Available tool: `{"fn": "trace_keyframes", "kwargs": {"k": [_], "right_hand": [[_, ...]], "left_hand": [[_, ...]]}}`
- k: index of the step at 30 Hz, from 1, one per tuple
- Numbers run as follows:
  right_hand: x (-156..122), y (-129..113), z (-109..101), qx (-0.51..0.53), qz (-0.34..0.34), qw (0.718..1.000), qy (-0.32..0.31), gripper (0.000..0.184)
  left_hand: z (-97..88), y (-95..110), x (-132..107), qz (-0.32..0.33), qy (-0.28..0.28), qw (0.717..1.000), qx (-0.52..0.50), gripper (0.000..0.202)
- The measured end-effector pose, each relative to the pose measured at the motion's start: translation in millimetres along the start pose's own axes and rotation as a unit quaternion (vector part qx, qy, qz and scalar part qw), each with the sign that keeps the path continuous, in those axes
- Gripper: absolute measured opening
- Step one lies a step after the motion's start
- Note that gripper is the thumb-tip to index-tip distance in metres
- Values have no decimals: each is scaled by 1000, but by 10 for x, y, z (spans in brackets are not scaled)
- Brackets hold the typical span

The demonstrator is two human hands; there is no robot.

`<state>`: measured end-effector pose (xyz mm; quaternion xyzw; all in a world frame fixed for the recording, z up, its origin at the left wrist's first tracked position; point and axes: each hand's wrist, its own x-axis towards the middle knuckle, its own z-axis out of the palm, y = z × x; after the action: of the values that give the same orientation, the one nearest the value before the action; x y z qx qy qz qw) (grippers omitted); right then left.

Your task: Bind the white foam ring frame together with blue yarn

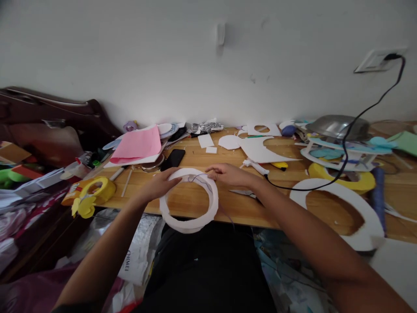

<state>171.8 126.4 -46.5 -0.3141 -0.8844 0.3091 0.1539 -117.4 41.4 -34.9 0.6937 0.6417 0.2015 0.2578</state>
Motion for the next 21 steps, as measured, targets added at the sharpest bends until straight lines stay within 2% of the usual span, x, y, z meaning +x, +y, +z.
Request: {"fn": "trace_keyframes", "kwargs": {"k": [4, 8, 11, 13, 15, 18, 19, 21], "right_hand": [[5, -147, -33, -57, 16, 997, 46, 28], [-38, -511, 42, -120, 18, 987, 100, 28], [-107, -754, 129, -131, 1, 987, 98, 24], [-149, -801, 133, -123, -11, 987, 101, 23], [-170, -714, 73, -118, 2, 983, 142, 27], [-153, -376, -66, -102, 61, 968, 220, 37], [-136, -243, -97, -88, 77, 969, 218, 36], [-92, -7, -107, -44, 85, 982, 162, 29]], "left_hand": [[43, 3, -4, -16, -6, 1000, 0, 44], [131, 45, -1, -13, -6, 1000, -5, 39], [173, 76, -4, -11, -8, 1000, -6, 36], [175, 80, -12, 0, -15, 1000, -10, 35], [154, 71, -28, 5, -14, 1000, -14, 37], [88, 47, -74, -12, 3, 1000, -13, 44], [63, 40, -93, -18, 8, 1000, -14, 45], [20, 32, -130, -22, 15, 1000, -17, 46]]}}
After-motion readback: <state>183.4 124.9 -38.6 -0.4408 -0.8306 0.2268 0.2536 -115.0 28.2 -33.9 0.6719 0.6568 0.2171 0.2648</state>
